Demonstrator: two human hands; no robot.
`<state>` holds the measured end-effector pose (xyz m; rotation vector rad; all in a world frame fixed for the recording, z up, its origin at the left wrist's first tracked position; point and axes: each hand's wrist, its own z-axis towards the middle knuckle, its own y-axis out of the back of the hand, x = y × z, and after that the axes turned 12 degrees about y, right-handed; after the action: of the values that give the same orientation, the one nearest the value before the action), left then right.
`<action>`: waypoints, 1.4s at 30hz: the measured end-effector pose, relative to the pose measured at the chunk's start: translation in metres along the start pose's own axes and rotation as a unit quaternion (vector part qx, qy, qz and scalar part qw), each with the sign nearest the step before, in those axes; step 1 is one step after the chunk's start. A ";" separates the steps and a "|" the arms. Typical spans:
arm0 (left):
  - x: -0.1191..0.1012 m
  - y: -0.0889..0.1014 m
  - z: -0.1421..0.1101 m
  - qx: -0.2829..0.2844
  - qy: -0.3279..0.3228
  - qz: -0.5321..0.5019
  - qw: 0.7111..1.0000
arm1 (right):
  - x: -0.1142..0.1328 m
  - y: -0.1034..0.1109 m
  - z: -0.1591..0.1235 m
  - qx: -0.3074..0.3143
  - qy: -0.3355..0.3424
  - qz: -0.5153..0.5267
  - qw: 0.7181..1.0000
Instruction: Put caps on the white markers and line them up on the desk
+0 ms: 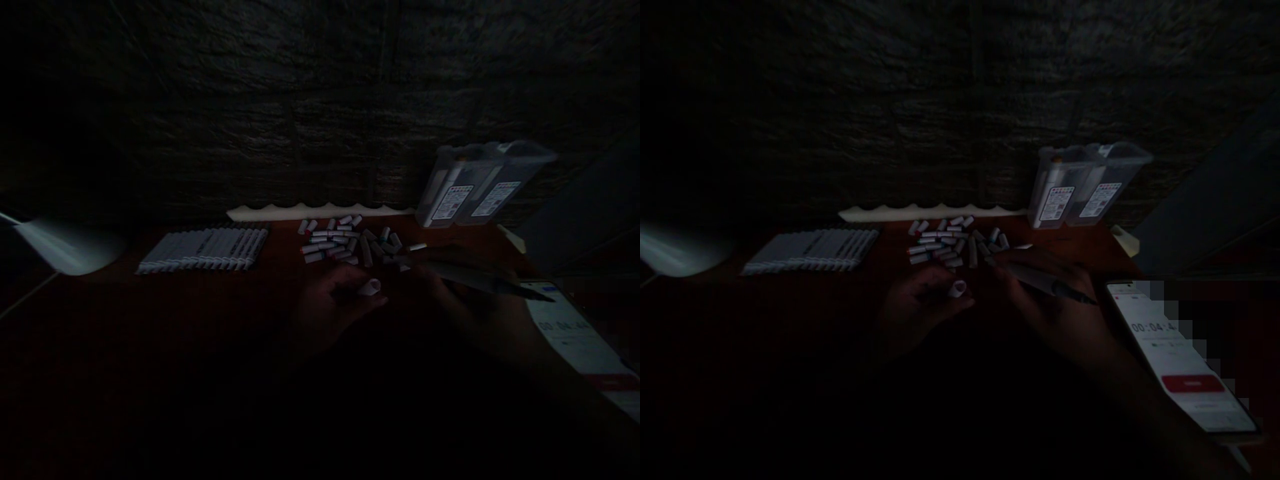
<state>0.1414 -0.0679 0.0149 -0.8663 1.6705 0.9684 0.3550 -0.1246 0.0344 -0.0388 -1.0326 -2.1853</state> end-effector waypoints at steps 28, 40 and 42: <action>0.004 0.002 -0.002 -0.102 -0.159 0.199 0.962 | 0.019 -0.005 0.000 0.025 0.011 0.050 0.998; 0.006 0.006 0.002 -0.144 -0.180 0.152 0.961 | -0.006 -0.005 0.000 -0.024 -0.083 0.002 0.996; 0.006 0.004 0.001 -0.150 -0.185 0.139 0.961 | -0.004 -0.006 0.000 -0.038 -0.092 0.005 0.995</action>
<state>0.1367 -0.0656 0.0094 -0.5990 1.3606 1.5082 0.3546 -0.1197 0.0291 -0.2849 -1.0454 -2.2429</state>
